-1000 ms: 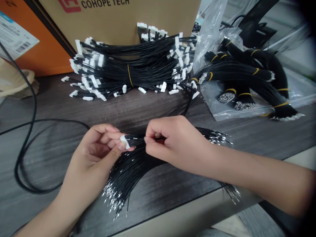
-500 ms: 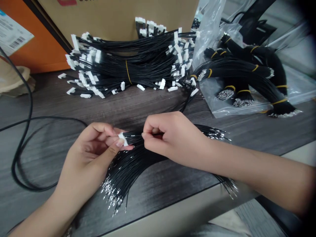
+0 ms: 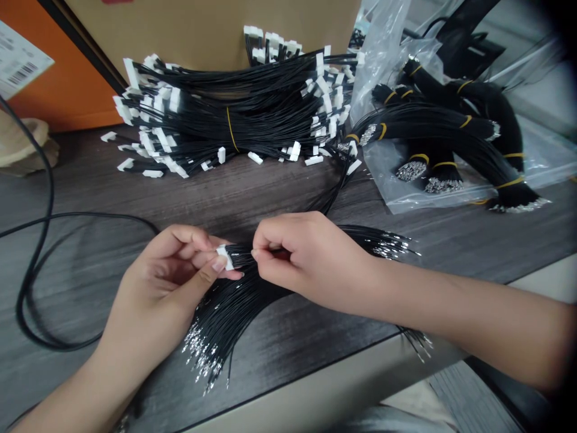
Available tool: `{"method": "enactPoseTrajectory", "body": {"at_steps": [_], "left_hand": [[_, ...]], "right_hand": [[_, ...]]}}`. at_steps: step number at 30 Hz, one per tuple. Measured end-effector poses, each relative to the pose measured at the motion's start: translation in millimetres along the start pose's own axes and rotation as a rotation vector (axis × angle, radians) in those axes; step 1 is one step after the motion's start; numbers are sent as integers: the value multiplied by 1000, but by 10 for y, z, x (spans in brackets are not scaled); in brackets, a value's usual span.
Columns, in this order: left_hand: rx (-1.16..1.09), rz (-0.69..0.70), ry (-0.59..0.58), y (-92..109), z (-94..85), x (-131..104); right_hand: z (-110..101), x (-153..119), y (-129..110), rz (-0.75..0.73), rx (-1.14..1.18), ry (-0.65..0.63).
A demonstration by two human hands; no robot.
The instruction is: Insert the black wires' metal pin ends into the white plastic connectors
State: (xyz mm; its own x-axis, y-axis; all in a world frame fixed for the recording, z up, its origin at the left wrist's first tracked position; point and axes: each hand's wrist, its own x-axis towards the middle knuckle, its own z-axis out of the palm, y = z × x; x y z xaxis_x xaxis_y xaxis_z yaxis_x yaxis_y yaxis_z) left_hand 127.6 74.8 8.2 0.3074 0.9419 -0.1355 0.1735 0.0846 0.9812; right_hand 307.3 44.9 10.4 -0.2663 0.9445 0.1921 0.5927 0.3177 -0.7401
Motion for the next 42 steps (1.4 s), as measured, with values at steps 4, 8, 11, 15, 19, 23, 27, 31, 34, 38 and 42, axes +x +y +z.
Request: {"method": "enactPoseTrajectory", "body": {"at_steps": [4,8,11,15,19,23,27,31,34,38,42], "left_hand": [[61,20,-10,18,3,-7],[89,45,-71,-27,-41,5],[56,30,-119,-74,-81,26],[-7,-30,-150,-109,-117,50],[-66,-63,-157,-120,-140,57],[-72,-57,-155,-117,-150,59],[-26,-37,-145,-107,-152,63],[8,4,-145,-119,-153,69],[17,-5,-145,-130,-153,64],[19,-15,-134,-125,-155,57],[25,-17,-139,-120,-160,68]], "right_hand": [[6,-4,2,-33,-56,5],[20,-17,9,-61,-209,23],[32,-26,13,-86,-259,19],[46,-19,16,-113,-281,25],[55,-6,23,-116,-302,4],[49,-9,37,-78,-227,-10],[55,-11,41,-73,-220,-1],[79,-5,35,-83,-319,-14],[91,-3,36,-86,-348,-26],[95,-2,43,-105,-352,-12],[88,-5,45,-106,-356,-5]]}}
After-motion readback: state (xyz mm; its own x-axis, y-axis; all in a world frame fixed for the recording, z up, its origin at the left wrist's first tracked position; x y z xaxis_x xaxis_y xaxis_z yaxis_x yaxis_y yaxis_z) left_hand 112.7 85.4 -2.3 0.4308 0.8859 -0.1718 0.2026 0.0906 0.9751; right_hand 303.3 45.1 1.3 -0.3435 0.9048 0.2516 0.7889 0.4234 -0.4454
